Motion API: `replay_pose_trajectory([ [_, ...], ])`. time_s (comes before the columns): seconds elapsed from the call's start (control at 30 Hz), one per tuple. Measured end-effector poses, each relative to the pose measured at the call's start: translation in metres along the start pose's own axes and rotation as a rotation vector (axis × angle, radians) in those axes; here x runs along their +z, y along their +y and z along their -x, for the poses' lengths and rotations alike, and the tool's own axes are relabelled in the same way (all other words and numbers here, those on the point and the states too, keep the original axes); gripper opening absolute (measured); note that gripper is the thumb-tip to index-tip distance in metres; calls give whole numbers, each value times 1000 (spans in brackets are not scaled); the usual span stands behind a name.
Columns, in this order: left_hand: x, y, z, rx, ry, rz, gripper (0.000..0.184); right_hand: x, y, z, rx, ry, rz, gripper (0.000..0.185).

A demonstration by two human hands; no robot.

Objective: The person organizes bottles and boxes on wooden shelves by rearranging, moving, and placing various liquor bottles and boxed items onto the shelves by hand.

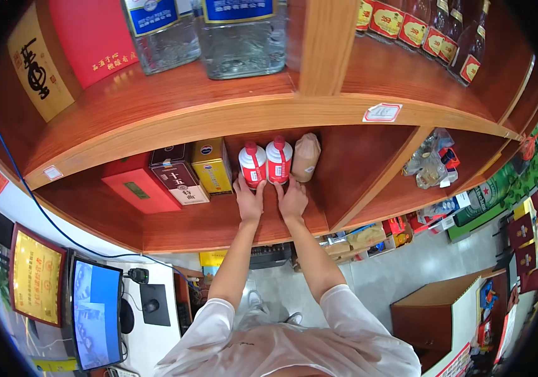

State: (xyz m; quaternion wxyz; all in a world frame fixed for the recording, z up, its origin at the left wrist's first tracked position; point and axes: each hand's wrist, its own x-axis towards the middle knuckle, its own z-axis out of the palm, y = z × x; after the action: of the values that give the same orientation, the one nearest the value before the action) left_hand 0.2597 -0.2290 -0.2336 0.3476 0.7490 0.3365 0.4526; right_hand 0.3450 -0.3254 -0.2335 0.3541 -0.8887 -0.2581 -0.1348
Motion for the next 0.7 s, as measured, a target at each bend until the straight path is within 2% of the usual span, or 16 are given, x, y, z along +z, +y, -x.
replay_pose_trajectory([
  [0.4,-2,11,-4,-81,-49,-52,82,-1,1,1,-8,-1,-30,55],
  [0.7,-1,2,-5,-25,-29,18,81,1,1,0,30,13,-45,57],
])
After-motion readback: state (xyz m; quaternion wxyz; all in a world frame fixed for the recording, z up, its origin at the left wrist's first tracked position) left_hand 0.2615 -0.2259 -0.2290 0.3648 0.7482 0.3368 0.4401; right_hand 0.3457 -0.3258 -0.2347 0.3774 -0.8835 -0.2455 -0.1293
